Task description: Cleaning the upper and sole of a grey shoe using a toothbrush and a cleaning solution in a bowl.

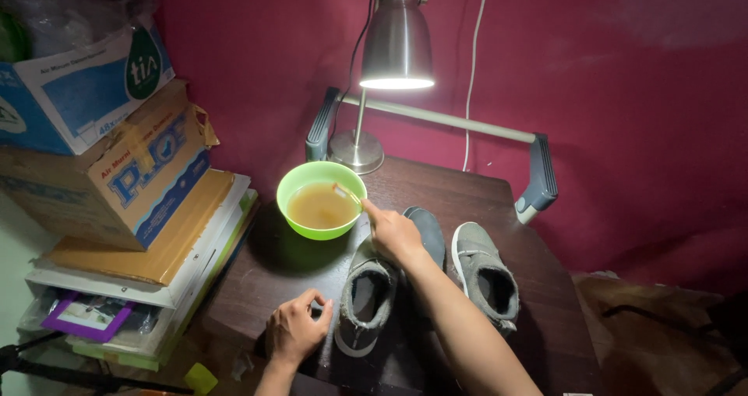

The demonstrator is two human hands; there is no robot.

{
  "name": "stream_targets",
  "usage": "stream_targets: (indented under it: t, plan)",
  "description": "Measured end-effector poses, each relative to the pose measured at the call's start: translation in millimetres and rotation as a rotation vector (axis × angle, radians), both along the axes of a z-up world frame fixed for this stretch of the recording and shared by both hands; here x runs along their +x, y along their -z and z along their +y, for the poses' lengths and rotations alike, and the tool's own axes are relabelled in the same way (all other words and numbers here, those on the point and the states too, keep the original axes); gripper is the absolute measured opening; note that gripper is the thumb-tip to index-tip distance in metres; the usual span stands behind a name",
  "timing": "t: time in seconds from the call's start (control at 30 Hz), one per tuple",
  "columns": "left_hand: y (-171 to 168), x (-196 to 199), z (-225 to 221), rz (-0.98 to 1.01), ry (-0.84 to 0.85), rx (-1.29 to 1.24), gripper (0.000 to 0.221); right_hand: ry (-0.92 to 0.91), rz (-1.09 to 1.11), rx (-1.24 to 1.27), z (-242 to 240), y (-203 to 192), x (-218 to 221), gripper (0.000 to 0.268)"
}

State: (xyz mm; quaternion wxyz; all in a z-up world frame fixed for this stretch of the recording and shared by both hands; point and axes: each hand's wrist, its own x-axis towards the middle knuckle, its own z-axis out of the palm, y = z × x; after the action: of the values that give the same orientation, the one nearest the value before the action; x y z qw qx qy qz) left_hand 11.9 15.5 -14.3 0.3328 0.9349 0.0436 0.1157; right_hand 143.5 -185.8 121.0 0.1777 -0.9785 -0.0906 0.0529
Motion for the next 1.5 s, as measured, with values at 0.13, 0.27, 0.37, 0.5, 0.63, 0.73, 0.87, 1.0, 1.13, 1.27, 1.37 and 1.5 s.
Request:
stream_targets:
  t: [0.13, 0.27, 0.37, 0.5, 0.63, 0.73, 0.87, 1.0, 1.13, 1.27, 1.37, 1.5]
  plan:
    - [-14, -6, 3, -0.045, 0.014, -0.052, 0.023, -0.015, -0.085, -0.011, -4, 17, 10, 0.085]
    - [-47, -21, 9, -0.081, -0.041, -0.406, 0.020, -0.005, -0.068, 0.029, -6, 19, 9, 0.078]
    - [-65, -28, 2, -0.099, 0.049, -0.678, 0.022, -0.010, -0.041, 0.054, -10, 7, 4, 0.078]
    - [-81, -24, -19, 0.372, 0.134, -1.529, 0.037, 0.062, 0.007, 0.377, -20, 7, 10, 0.070]
    - [-89, -5, -42, 0.531, 0.145, -1.412, 0.033, 0.237, 0.161, 1.113, -55, 46, 20, 0.056]
    - [-167, -19, -72, 0.233, 0.090, 0.047, 0.065, 0.290, 0.334, 1.617, -82, 35, -13, 0.039]
    - [-156, -8, -101, 0.384, 0.204, 0.181, 0.057, 0.275, 0.471, 1.833, -102, 34, -76, 0.019]
    - [-136, -4, -115, 0.391, 0.181, 0.373, 0.055, 0.299, 0.590, 1.883, -106, 57, -123, 0.021]
    - [-107, -5, -116, 0.333, 0.093, 0.422, 0.056, 0.327, 0.630, 1.804, -108, 58, -162, 0.021]
    - [-71, -6, -112, 0.016, -0.006, 0.228, 0.047, 0.317, 0.672, 1.869, -112, 82, -177, 0.021]
    - [-70, -9, -115, -0.067, -0.025, 0.203, 0.045, 0.298, 0.691, 1.911, -113, 98, -182, 0.021]
    - [-83, -15, -116, -0.113, -0.046, 0.146, 0.037, 0.266, 0.702, 1.909, -116, 97, -193, 0.026]
